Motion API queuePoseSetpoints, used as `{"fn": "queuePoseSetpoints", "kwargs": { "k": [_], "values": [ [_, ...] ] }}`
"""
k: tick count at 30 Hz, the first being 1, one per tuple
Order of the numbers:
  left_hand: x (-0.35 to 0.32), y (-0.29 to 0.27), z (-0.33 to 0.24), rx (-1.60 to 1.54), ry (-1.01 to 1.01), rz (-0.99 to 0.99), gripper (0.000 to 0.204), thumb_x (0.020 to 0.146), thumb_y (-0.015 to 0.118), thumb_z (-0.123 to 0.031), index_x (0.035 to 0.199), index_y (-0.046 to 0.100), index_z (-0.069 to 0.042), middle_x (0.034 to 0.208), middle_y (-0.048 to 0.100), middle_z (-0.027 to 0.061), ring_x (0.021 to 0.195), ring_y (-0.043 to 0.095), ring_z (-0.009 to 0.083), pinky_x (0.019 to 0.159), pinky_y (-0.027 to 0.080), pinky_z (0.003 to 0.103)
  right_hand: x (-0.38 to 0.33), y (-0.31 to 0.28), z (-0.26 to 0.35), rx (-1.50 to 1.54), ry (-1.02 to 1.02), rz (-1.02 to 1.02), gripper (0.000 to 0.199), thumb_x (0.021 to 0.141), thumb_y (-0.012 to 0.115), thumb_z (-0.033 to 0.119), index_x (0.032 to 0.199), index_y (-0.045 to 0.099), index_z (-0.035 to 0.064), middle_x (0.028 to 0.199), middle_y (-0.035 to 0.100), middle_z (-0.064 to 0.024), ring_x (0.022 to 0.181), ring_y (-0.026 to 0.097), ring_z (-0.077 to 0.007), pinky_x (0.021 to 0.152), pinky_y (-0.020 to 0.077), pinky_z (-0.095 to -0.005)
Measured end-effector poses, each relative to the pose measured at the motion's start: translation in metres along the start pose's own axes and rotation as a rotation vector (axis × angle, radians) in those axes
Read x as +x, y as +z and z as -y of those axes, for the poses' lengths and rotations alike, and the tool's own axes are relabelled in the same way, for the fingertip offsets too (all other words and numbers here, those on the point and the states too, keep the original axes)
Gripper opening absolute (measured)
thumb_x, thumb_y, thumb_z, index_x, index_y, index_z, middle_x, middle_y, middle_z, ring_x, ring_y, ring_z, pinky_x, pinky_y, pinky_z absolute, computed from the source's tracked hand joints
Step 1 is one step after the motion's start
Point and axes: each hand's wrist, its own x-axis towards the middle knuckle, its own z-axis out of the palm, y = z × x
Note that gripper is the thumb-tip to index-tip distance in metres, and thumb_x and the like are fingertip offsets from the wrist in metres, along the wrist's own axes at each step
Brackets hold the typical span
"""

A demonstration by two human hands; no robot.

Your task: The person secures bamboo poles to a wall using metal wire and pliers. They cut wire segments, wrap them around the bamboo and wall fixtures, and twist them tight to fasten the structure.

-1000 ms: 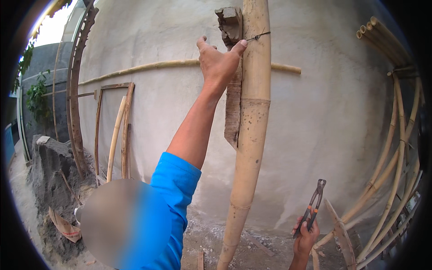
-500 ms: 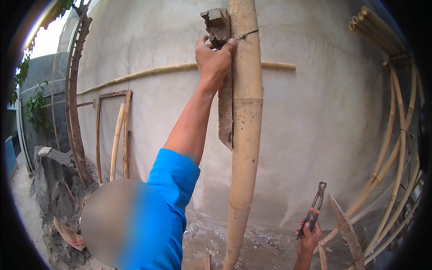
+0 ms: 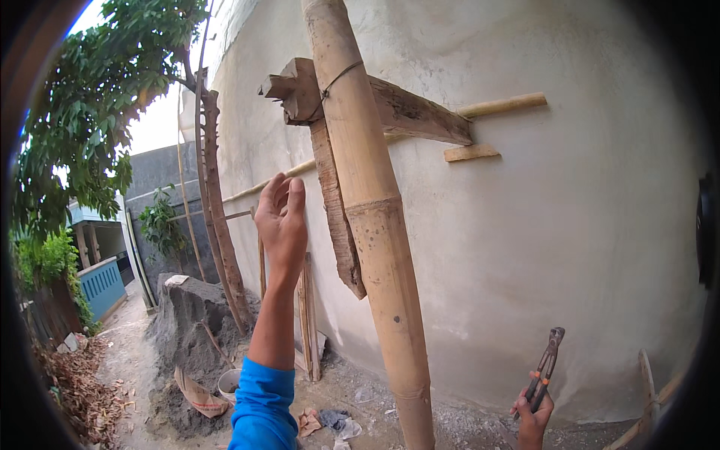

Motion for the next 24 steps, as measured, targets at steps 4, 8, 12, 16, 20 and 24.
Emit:
{"fn": "queuePoseSetpoints", "kwargs": {
  "k": [4,8,12,16,20,24],
  "values": [
    [-0.127,-0.096,0.053,0.553,-0.019,-0.134,0.035,0.099,0.067,-0.022,0.12,0.062,0.006,0.109,0.07,0.015,0.096,0.067,0.0209,0.085,0.053,0.034,0.018,-0.053,-0.068,-0.091,0.422,0.122,0.011,0.093,0.07,0.016,0.095,0.064,0.0068,0.071,0.059,-0.0001,0.058,0.058,-0.0116,0.049,0.0444,-0.0307],
    [-0.369,-0.248,0.104,1.113,-0.82,0.412,0.051,0.089,0.075,-0.033,0.12,0.066,0.007,0.101,0.074,0.0229,0.091,0.072,0.0302,0.084,0.056,0.039,-0.02,-0.143,-0.222,-0.573,0.653,0.257,0.014,0.098,0.063,0.02,0.095,0.064,0.006,0.07,0.06,-0.0051,0.056,0.059,-0.0145,0.045,0.0426,-0.0325],
    [-0.645,-0.369,0.034,1.066,-1.598,1.116,0.054,0.091,0.071,-0.035,0.13,0.063,0.001,0.136,0.061,0.0202,0.122,0.061,0.03,0.099,0.049,0.043,-0.094,-0.193,-0.282,-0.799,0.819,0.318,0.015,0.098,0.061,0.019,0.098,0.064,0.005,0.076,0.065,-0.0111,0.06,0.062,-0.0195,0.049,0.0465,-0.0359],
    [-0.697,-0.343,-0.057,1.03,-2.223,0.588,0.05,0.094,0.068,-0.035,0.128,0.063,0.001,0.128,0.064,0.0185,0.115,0.063,0.0295,0.094,0.051,0.043,-0.128,-0.188,-0.304,-0.968,1.069,0.841,0.024,0.095,0.064,0.022,0.109,0.061,0.0022,0.081,0.066,-0.0143,0.066,0.064,-0.0227,0.055,0.0494,-0.0374],
    [-0.802,-0.282,-0.168,0.783,-2.549,0.021,0.047,0.097,0.065,-0.035,0.127,0.063,0.001,0.121,0.066,0.0168,0.107,0.065,0.029,0.089,0.053,0.042,-0.123,-0.213,-0.311,-1.259,0.96,1.584,0.038,0.092,0.066,0.024,0.121,0.058,-0.0006,0.086,0.068,-0.0174,0.072,0.066,-0.0259,0.061,0.0523,-0.039],
    [-0.764,-0.362,-0.19,0.974,-2.571,-0.149,0.044,0.099,0.062,-0.034,0.126,0.063,0.0,0.113,0.069,0.0151,0.1,0.068,0.0285,0.083,0.055,0.042,-0.214,-0.201,-0.311,-1.11,0.87,2.09,0.053,0.09,0.069,0.026,0.132,0.055,-0.0034,0.092,0.069,-0.0206,0.079,0.069,-0.0291,0.067,0.0552,-0.0405]
  ]
}}
